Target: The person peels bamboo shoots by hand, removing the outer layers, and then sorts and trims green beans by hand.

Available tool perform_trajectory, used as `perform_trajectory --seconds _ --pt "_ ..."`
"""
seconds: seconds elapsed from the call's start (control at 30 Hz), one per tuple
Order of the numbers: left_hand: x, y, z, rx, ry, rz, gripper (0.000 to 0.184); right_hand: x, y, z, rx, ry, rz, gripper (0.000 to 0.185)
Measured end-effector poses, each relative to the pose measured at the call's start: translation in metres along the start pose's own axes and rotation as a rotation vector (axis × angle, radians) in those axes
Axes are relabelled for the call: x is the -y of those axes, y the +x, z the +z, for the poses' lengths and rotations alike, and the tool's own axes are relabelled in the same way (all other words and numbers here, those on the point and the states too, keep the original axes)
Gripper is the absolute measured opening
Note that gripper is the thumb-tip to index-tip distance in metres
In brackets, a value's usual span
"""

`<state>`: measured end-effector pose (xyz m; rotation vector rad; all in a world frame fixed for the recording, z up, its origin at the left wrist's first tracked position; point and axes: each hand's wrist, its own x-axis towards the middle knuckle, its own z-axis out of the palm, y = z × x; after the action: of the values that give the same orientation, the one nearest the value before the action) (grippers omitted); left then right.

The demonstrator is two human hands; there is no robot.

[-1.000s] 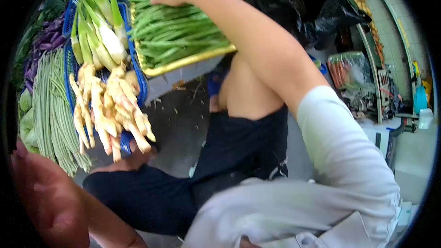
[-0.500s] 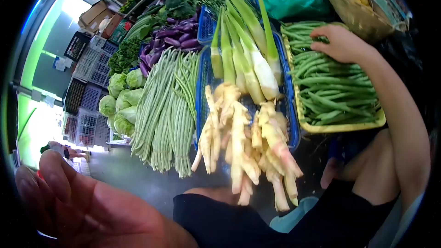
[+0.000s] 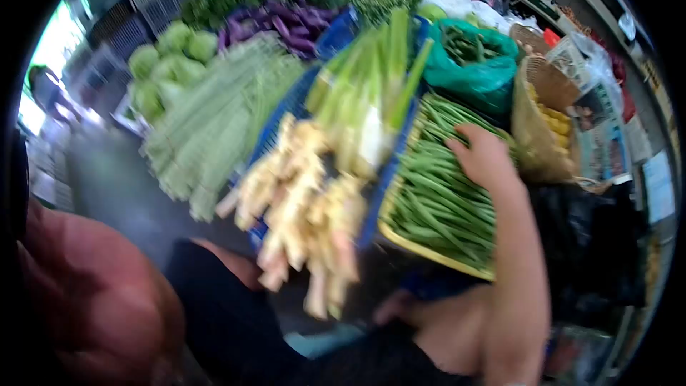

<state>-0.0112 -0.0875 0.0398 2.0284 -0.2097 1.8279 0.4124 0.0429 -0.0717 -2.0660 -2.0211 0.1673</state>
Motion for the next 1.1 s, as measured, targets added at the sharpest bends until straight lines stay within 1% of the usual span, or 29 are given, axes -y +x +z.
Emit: perform_trajectory --seconds 0.03,0.07,0.1,0.13,0.17,0.2,0.23,0.27,0.33,0.37,0.43,0.47,0.5,0.53,0.6,0.63,0.73,0.77,0.8,0.83,0.87,0.9,0.97,1.03,1.07,1.1 --pt "0.002 0.003 0.003 -0.001 0.012 -0.003 0.05 0.001 0.002 0.001 0.033 0.0 0.007 0.052" --pt "0.005 0.006 0.004 0.014 0.017 0.021 0.05 0.015 -0.003 -0.013 0.076 0.058 0.074 0.048" --pt "0.005 0.009 0.006 0.023 0.02 0.046 0.051 0.016 -0.003 -0.013 0.074 0.039 0.089 0.048" --pt "0.007 0.012 0.006 0.024 0.017 0.06 0.051 0.007 -0.002 -0.005 -0.001 0.006 0.008 0.049" --pt "0.008 0.017 0.005 0.035 0.022 0.07 0.051 0.011 0.0 -0.008 0.042 0.01 0.03 0.048" --pt "0.011 0.02 0.007 0.044 0.017 0.073 0.052 0.014 -0.001 -0.009 0.028 -0.013 0.007 0.05" --pt "0.015 0.024 0.009 0.051 0.014 0.085 0.052 0.013 0.0 -0.006 0.014 0.009 0.022 0.05" --pt "0.016 0.025 0.008 0.051 0.012 0.111 0.052 0.018 0.0 -0.012 0.058 -0.024 0.065 0.051" --pt "0.016 0.026 0.008 0.031 0.003 0.137 0.053 0.009 0.0 -0.004 0.002 -0.036 0.036 0.054" --pt "0.02 0.028 0.007 0.024 0.0 0.137 0.053 0.006 0.0 -0.003 0.027 -0.004 0.031 0.055" --pt "0.025 0.032 0.006 0.026 -0.018 0.138 0.054 0.008 -0.002 -0.011 0.136 0.059 0.128 0.056" --pt "0.026 0.033 0.005 0.026 -0.022 0.13 0.054 0.009 -0.002 -0.012 0.144 0.072 0.135 0.055" --pt "0.028 0.033 0.004 0.034 -0.021 0.126 0.055 0.01 -0.004 -0.014 0.139 0.091 0.131 0.055" --pt "0.027 0.031 0.001 0.035 -0.015 0.132 0.055 0.0 -0.004 -0.01 0.114 0.061 0.063 0.054" --pt "0.025 0.025 -0.001 0.046 -0.019 0.137 0.056 -0.014 -0.008 -0.006 0.089 0.081 -0.002 0.055" --pt "0.026 0.025 -0.006 0.055 -0.038 0.124 0.056 -0.01 -0.008 -0.007 0.057 0.1 -0.002 0.054" --pt "0.017 0.023 -0.008 0.049 -0.028 0.125 0.057 0.003 -0.01 -0.018 0.088 0.119 0.036 0.055" --pt "0.017 0.022 -0.006 0.038 -0.014 0.095 0.057 0.004 -0.008 -0.015 0.058 0.124 -0.003 0.054" --pt "0.018 0.023 -0.005 0.024 -0.001 0.063 0.057 -0.005 -0.01 -0.017 0.097 0.175 -0.002 0.055" --pt "0.017 0.025 -0.002 0.022 0.015 0.068 0.058 0.002 -0.011 -0.024 0.1 0.222 -0.013 0.055" --pt "0.018 0.027 -0.005 0.015 0.021 0.071 0.058 -0.001 -0.008 -0.023 0.118 0.213 0.036 0.055" --pt "0.017 0.026 -0.002 0.011 0.023 0.081 0.058 0.003 -0.009 -0.031 0.117 0.177 0.038 0.053" --pt "0.018 0.025 -0.006 0.009 0.028 0.092 0.059 -0.002 -0.007 -0.032 0.04 0.248 0.117 0.048" --pt "0.015 0.024 -0.011 -0.002 0.032 0.072 0.06 -0.018 -0.004 -0.025 -0.102 0.287 0.047 0.044" --pt "0.012 0.022 -0.012 -0.002 0.033 0.043 0.06 -0.021 -0.003 -0.026 -0.097 0.358 0.041 0.041" --pt "0.01 0.025 -0.014 -0.002 0.033 0.012 0.06 -0.022 -0.003 -0.023 -0.154 0.301 0.044 0.039"
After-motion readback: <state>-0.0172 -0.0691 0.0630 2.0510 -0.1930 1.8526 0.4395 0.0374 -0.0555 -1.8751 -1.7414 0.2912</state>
